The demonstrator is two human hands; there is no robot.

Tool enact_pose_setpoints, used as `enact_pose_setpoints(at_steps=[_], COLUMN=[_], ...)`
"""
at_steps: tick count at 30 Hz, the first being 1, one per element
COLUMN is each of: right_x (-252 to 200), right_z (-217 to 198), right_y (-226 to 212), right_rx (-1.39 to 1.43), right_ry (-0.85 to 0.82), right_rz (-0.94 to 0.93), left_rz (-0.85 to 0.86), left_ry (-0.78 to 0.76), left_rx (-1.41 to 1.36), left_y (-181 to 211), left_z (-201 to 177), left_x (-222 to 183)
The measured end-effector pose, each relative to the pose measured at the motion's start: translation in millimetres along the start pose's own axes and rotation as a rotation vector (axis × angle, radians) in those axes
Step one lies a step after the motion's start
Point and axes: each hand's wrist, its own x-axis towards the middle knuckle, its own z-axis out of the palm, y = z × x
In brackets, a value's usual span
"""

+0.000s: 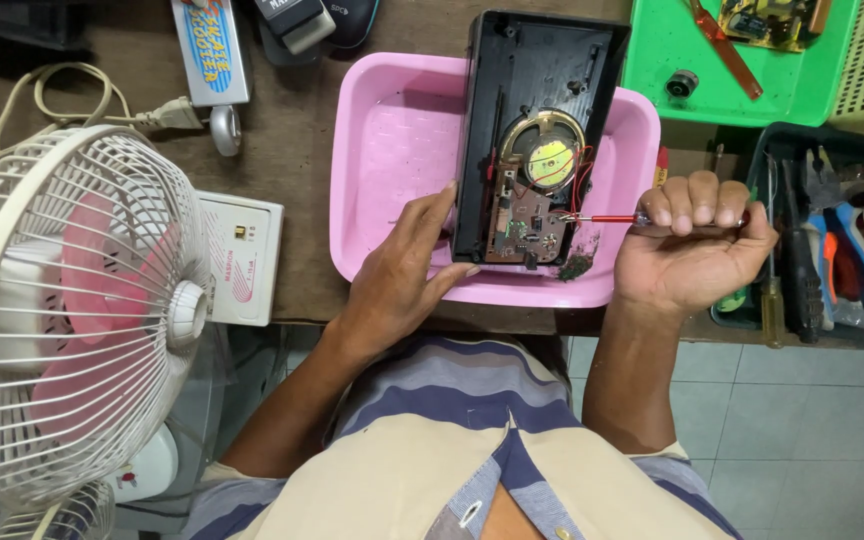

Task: Repairing an electronic device by inspecting and adjusting the internal circuit board and components.

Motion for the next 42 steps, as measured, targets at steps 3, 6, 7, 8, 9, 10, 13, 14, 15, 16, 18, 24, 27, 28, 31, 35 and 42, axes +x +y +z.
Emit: enact_pose_setpoints(at_steps=[3,6,7,8,9,10,13,14,15,16,18,24,27,28,31,35,42], right_x=[0,1,2,2,2,2,2,1,1,-2,-9,-24,-30,-31,-37,-43,-67], right_z=[1,-1,0,2,4,4,3,1,-1,5,16,24,18,18,17,-2,8], right_y=[0,-1,-2,-3,-4,-8,-21,-26,-31,-33,-37,-33,-35,-33,-31,-34,-24], right_rx=[0.015,-0.007,-0.007,0.004,0.016,0.015,0.021,-0.062,-0.143,-0.144,-0.354,-0.419,-0.44,-0.44,-0.402,-0.525,-0.833], right_ry=[0.014,-0.004,-0.005,-0.023,-0.042,-0.042,-0.052,-0.067,-0.086,-0.086,0.025,0.058,0.077,0.075,0.101,0.153,0.247], right_rz=[0.005,0.003,0.005,0.016,0.028,0.031,0.001,-0.022,-0.047,-0.048,-0.044,0.051,0.004,0.003,-0.053,-0.158,-0.291], left_rz=[-0.002,-0.017,-0.018,-0.022,-0.027,-0.029,-0.027,-0.022,-0.014,-0.013,-0.033,0.035,0.054,0.056,0.038,0.139,0.082], left_ry=[-0.004,-0.01,-0.009,-0.013,-0.017,-0.016,-0.012,-0.011,-0.009,-0.009,-0.022,0.008,0.049,0.05,0.113,0.34,0.316], left_rx=[0.004,0.007,0.006,0.007,0.008,0.008,0.007,0.001,-0.003,-0.003,-0.001,-0.031,0.007,0.007,-0.011,0.03,0.055], left_y=[0,-1,0,0,0,0,-1,-1,-1,-2,-2,-1,2,2,4,-6,-24], left_z=[0,0,0,0,-1,0,0,0,-1,-1,0,-2,-8,-10,-16,-12,-5], left_x=[0,0,0,0,0,0,-1,-2,-1,0,-1,-4,-9,-10,-13,-15,-22])
